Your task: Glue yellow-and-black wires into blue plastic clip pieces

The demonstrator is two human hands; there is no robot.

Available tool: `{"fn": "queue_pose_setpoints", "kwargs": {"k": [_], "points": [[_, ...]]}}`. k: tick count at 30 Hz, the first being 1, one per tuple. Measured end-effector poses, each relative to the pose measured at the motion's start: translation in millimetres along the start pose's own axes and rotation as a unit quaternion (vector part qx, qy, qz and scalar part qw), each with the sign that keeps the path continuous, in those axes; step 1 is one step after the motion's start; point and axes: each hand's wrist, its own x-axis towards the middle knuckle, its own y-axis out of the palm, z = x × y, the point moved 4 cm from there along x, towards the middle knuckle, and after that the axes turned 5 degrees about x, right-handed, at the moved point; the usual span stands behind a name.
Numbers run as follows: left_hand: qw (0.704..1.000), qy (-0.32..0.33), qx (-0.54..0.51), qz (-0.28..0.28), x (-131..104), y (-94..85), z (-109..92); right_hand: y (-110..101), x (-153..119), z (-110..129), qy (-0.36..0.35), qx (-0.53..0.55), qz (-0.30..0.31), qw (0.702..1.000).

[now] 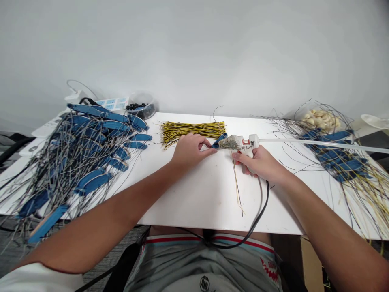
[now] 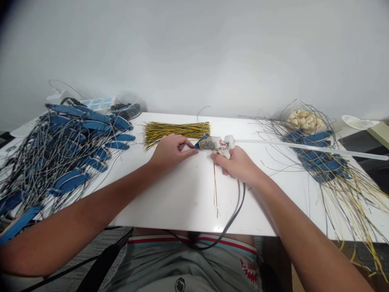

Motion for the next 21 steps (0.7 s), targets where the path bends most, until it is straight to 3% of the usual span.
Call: {"fn": "queue_pose_setpoints", "kwargs": {"k": [21], "points": [[1.000, 0.016, 0.012, -0.010, -1.5, -2.6, -6.2, 1.6, 0.1, 3.3, -0.009, -0.042, 0.003, 0.999]]}}
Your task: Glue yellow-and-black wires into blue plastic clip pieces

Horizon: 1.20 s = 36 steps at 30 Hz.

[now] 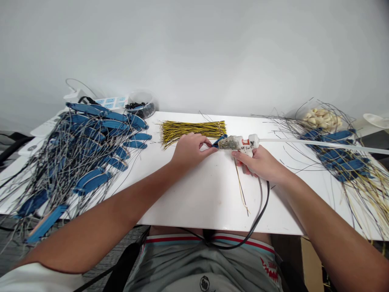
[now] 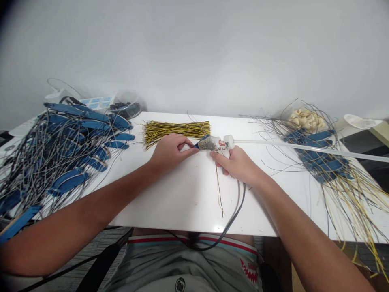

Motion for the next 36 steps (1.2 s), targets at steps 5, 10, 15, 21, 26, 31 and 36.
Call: {"fn": "queue_pose_setpoints", "kwargs": {"k": [5, 10, 15, 21, 26, 31, 36], "points": [[1.000, -0.003, 0.004, 0.003, 0.2, -0.5, -0.7, -0.1, -1.3, -1.3, 0.004, -0.001, -0.005, 1.000], [1.000, -0.002, 0.003, 0.004, -0.4, -0.4, -1.1, -0.4, -2.3, -2.1, 0.011, 0.002, -0.009, 1.000], [1.000, -0.006, 0.002, -0.004, -1.3, 0.1, -1.1, -0.8, -0.7, -3.7, 0.008, -0.001, -0.012, 1.000], [1.000, -0.004, 0.003, -0.004, -1.5, 1.5, 0.0, -0.5, -1.9, -1.6, 0.003, -0.002, -0.012, 1.000], [1.000, -0.006, 0.006, -0.006, -1.9, 1.1, -0.3, -0.8, -3.4, 0.5, 0.006, -0.011, -0.011, 1.000], [1.000, -0.005, 0.004, -0.011, -2.0, 0.7, -0.3, -0.6, -4.2, 1.2, 0.010, -0.010, -0.008, 1.000], [1.000, -0.005, 0.005, -0.010, -2.4, 0.7, -1.0, 0.0, -4.3, 0.6, 0.020, -0.006, -0.009, 1.000]]}}
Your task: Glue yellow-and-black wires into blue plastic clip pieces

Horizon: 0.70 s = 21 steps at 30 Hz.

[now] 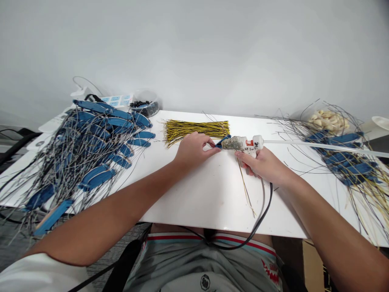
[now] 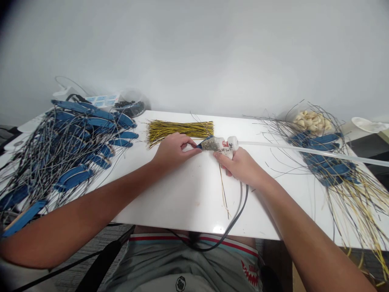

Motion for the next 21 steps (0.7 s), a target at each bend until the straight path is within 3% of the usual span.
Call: {"fn": "queue_pose_setpoints", "kwargs": {"k": [21], "points": [[1.000, -0.001, 0.003, -0.011, -0.8, 0.8, 1.2, -0.5, 3.4, -6.3, -0.018, 0.012, 0.003, 1.000]]}}
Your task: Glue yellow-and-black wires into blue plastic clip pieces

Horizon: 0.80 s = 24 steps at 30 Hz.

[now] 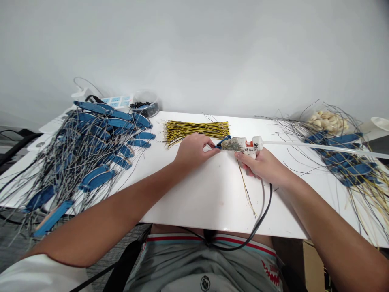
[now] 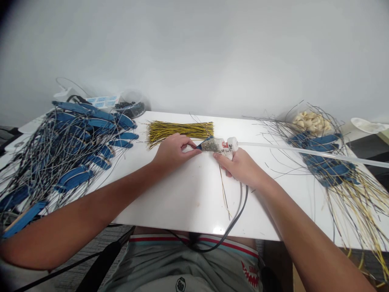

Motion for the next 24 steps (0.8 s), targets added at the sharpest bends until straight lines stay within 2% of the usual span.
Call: {"fn": "queue_pose_setpoints", "kwargs": {"k": [24], "points": [[1.000, -0.001, 0.006, -0.007, -0.8, -1.6, -1.2, 1.9, -0.4, 2.1, -0.002, 0.009, 0.016, 1.000]]}}
